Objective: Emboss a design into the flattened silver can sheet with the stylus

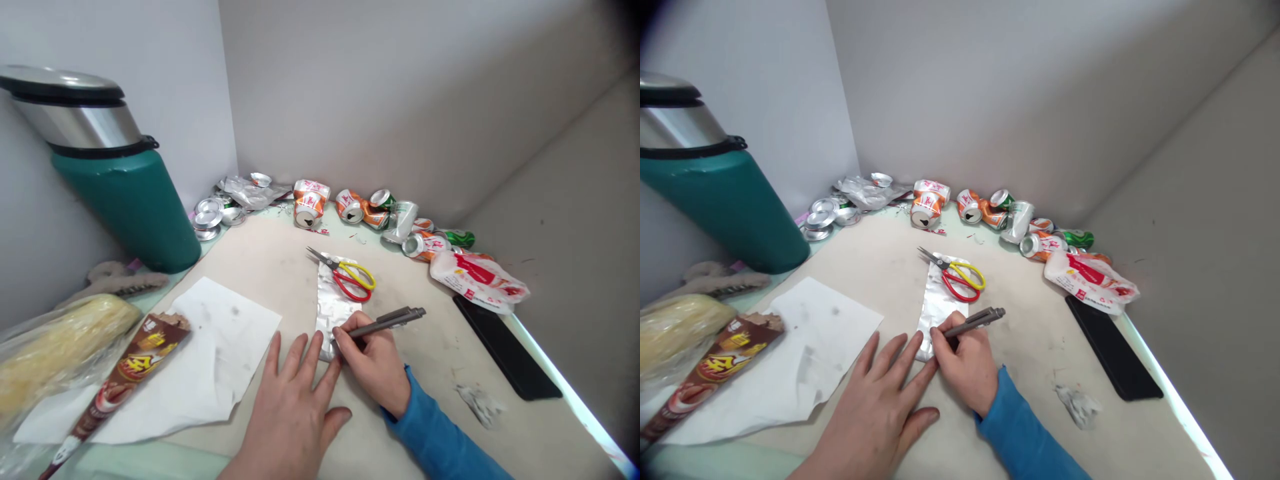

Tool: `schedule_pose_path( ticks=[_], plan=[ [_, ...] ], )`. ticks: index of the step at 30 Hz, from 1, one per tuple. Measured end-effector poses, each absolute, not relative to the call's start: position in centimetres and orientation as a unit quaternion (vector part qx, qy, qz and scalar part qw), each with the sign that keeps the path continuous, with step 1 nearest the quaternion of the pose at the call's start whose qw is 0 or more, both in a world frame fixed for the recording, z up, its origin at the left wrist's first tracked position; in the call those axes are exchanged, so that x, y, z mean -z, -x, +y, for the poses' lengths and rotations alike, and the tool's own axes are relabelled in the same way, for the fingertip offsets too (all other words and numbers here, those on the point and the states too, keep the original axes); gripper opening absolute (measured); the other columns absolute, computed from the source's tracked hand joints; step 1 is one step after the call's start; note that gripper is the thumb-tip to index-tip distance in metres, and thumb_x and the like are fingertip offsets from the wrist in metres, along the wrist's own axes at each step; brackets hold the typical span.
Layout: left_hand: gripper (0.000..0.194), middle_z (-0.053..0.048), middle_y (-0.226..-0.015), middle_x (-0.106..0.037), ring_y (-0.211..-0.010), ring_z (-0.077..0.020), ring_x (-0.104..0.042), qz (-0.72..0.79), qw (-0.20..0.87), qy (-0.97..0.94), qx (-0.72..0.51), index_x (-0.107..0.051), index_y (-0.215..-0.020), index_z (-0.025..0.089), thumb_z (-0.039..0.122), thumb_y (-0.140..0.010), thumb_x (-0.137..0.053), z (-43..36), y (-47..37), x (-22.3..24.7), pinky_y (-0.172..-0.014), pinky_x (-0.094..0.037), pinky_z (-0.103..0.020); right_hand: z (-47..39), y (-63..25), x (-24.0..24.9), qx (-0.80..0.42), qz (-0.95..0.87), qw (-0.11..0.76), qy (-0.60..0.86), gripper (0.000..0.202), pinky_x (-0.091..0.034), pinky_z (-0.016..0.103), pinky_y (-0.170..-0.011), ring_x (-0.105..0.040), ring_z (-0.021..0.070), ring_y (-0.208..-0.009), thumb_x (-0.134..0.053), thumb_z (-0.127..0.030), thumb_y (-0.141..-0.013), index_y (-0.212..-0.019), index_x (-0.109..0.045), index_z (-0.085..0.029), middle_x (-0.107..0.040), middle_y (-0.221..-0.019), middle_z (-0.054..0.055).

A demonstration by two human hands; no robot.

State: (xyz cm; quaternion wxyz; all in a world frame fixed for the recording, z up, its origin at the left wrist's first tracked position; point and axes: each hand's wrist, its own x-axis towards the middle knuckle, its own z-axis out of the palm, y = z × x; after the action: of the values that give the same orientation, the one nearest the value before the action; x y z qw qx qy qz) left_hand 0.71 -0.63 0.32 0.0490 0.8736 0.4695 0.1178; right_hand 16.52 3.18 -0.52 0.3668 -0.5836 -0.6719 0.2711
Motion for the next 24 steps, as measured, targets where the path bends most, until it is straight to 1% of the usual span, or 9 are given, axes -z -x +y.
schedule_pose_path(
  ticks=[11, 24],
  plan=[
    [0.049, -0.012, -0.137, -0.047, -0.122, -0.0355, -0.048, 0.473, 0.055, -0.873, -0.108, -0.056, -0.125, 0.029, 0.056, -0.084, -0.049, -0.6, -0.8, -0.11, -0.1, -0.033, -0.064, 3.33, -16.7, 0.67, -0.254, -0.686, 0.362, 0.578, 0.019, -0.037, 0.025, -0.053, -0.05, 0.0133, -0.052, -0.054, -0.028, -0.084, -0.067, -0.051, -0.02, -0.05, -0.054, -0.003],
    [0.049, -0.012, -0.137, -0.047, -0.124, -0.0356, -0.045, 0.474, 0.065, -0.872, -0.104, -0.056, -0.125, 0.028, 0.055, -0.085, -0.048, -0.64, -0.8, -0.18, -0.101, -0.031, -0.065, 3.35, -16.52, 0.68, -0.269, -0.676, 0.363, 0.582, 0.02, -0.038, 0.024, -0.05, -0.049, 0.013, -0.05, -0.054, -0.028, -0.084, -0.066, -0.049, -0.021, -0.05, -0.052, -0.003]
  ],
)
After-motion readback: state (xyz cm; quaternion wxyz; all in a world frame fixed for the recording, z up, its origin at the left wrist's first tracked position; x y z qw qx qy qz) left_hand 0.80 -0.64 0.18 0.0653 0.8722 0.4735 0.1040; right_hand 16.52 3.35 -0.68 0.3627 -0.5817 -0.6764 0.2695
